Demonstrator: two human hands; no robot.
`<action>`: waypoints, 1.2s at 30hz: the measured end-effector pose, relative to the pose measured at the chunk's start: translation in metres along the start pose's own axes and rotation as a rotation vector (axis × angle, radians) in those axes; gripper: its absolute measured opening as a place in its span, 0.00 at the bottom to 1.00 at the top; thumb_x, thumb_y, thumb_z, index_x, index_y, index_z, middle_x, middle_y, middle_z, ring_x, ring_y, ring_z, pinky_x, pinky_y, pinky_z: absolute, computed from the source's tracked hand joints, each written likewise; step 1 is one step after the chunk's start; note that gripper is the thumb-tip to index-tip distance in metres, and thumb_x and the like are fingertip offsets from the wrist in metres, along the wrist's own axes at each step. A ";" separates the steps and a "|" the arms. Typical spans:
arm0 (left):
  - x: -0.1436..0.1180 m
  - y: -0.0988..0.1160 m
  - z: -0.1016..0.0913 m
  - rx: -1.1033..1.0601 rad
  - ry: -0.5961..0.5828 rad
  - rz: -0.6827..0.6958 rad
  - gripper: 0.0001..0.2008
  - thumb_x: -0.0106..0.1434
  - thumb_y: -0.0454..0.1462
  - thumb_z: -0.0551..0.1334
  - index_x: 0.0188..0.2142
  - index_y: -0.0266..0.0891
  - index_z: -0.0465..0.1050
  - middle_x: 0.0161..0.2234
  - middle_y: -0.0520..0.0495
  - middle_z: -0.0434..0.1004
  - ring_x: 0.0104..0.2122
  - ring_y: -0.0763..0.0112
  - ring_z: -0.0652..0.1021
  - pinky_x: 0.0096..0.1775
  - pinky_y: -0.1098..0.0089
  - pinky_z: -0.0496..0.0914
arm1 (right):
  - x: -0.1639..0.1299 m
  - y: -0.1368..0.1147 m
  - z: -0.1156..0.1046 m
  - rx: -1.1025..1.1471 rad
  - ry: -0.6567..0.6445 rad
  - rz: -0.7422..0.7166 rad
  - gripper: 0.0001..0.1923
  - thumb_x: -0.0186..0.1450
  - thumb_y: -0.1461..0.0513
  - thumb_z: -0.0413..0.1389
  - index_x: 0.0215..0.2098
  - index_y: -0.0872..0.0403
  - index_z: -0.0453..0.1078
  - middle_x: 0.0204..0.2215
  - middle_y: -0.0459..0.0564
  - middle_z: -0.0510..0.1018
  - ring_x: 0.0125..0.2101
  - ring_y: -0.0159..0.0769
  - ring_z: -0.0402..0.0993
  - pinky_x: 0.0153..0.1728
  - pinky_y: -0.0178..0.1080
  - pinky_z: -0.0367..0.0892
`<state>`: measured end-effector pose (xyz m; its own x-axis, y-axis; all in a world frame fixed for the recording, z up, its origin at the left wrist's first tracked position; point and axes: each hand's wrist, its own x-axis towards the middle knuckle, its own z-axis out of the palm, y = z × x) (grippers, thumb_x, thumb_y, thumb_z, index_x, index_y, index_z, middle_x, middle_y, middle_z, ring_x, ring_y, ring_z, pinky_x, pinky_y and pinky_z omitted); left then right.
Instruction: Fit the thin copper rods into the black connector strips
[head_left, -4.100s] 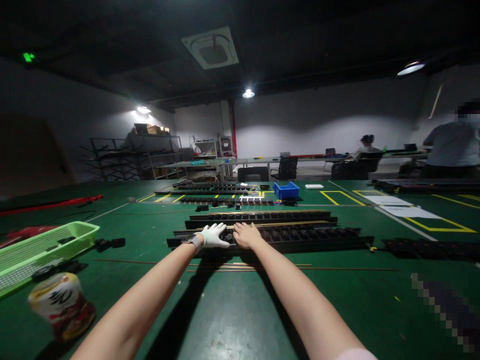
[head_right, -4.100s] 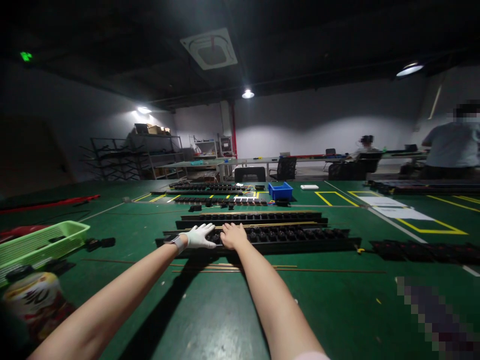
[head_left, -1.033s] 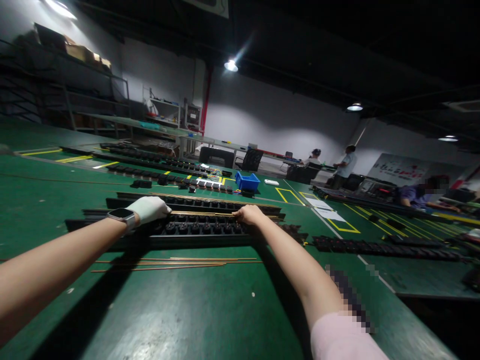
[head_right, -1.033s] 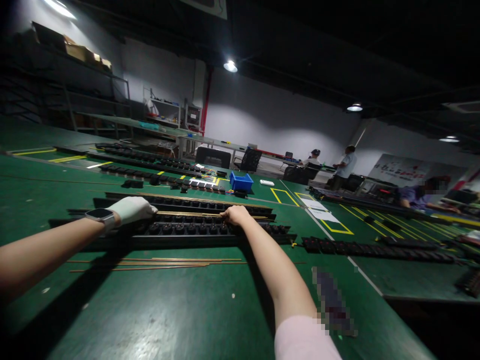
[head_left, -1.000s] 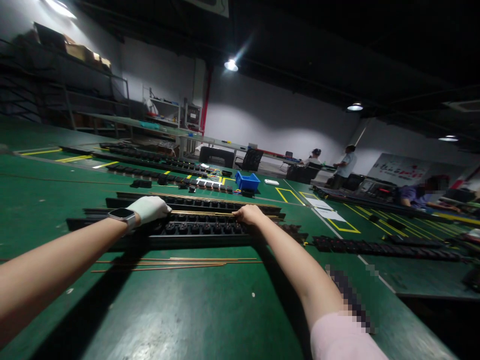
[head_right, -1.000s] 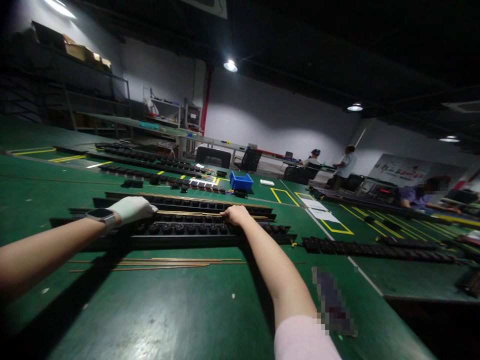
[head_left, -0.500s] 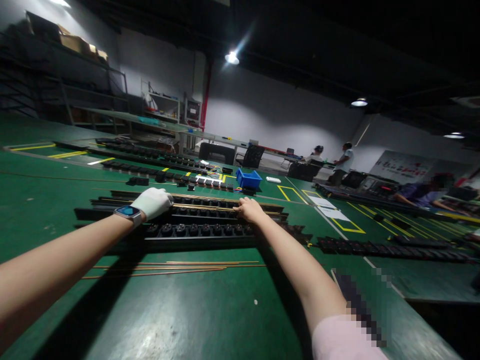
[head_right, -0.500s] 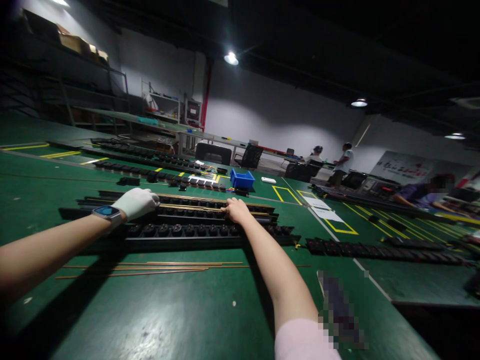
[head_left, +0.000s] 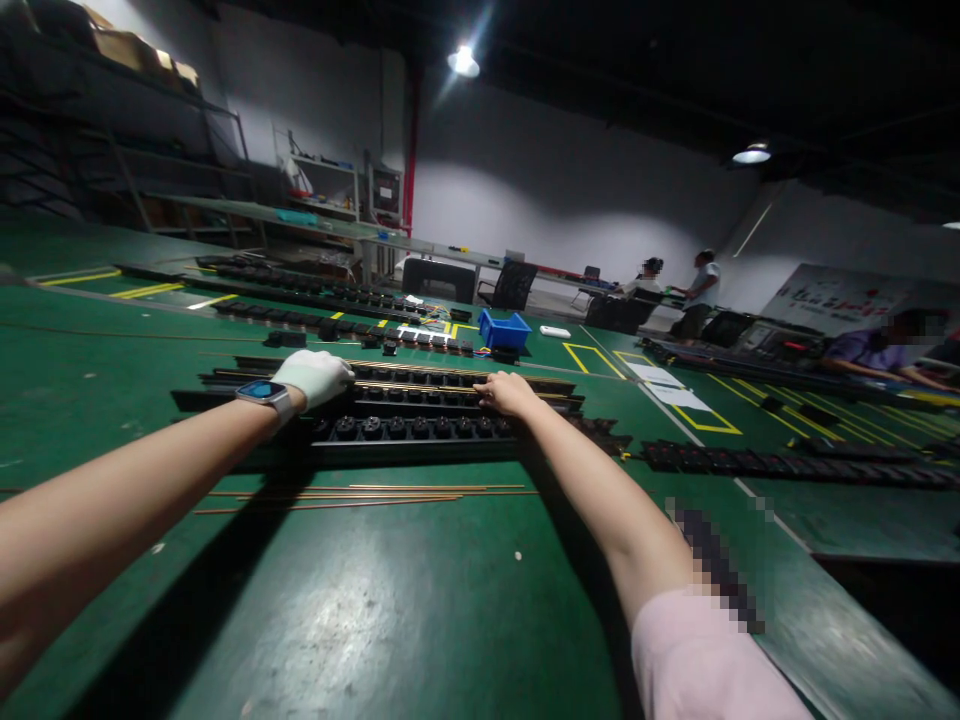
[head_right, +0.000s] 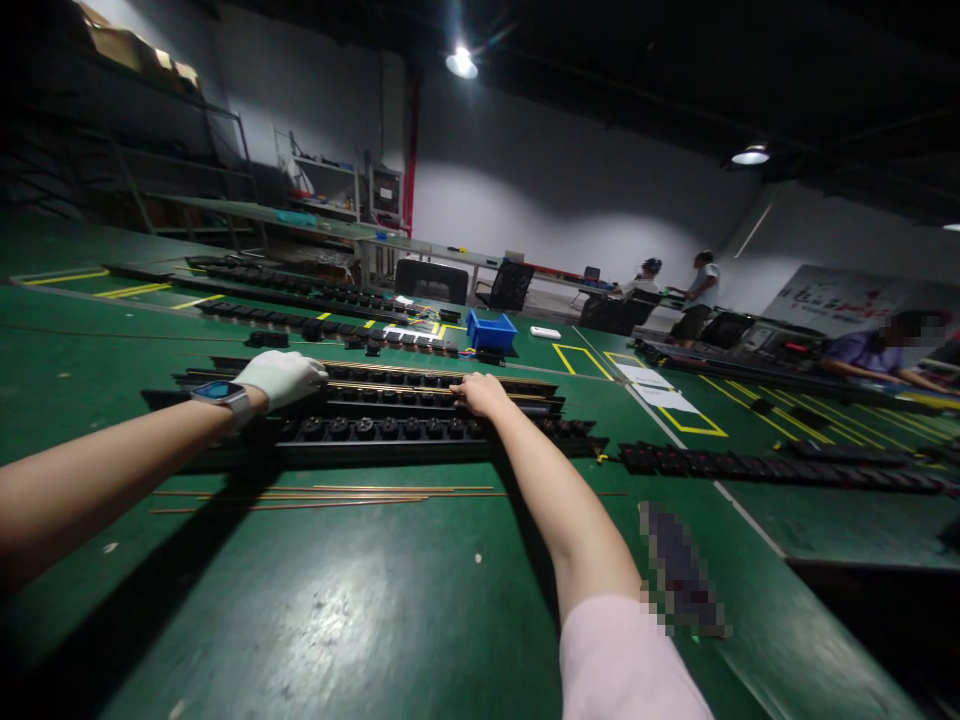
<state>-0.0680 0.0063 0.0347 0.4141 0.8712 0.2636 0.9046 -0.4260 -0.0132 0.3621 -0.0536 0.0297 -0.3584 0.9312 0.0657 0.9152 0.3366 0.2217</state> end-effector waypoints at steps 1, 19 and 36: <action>0.000 0.002 -0.004 0.016 -0.010 -0.003 0.20 0.66 0.46 0.62 0.51 0.43 0.86 0.53 0.40 0.87 0.48 0.51 0.84 0.49 0.62 0.71 | -0.003 -0.001 -0.003 0.019 0.016 0.012 0.25 0.78 0.52 0.60 0.72 0.41 0.71 0.56 0.57 0.81 0.54 0.49 0.75 0.49 0.40 0.65; -0.179 0.110 0.068 -0.321 0.023 0.287 0.22 0.76 0.53 0.57 0.60 0.51 0.81 0.55 0.43 0.86 0.54 0.57 0.84 0.56 0.60 0.77 | -0.156 -0.117 0.056 0.462 0.126 -0.011 0.12 0.78 0.53 0.60 0.56 0.44 0.81 0.50 0.52 0.82 0.51 0.43 0.74 0.51 0.42 0.66; -0.176 0.133 0.057 -0.194 0.200 0.326 0.15 0.77 0.42 0.57 0.47 0.44 0.83 0.44 0.39 0.83 0.44 0.58 0.80 0.45 0.61 0.72 | -0.169 -0.150 0.059 0.382 0.370 0.119 0.11 0.81 0.60 0.52 0.50 0.49 0.78 0.48 0.56 0.78 0.50 0.47 0.71 0.51 0.44 0.69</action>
<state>-0.0149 -0.1896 -0.0687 0.6298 0.6272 0.4583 0.6861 -0.7257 0.0504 0.2963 -0.2530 -0.0724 -0.2257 0.8780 0.4221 0.9306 0.3224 -0.1731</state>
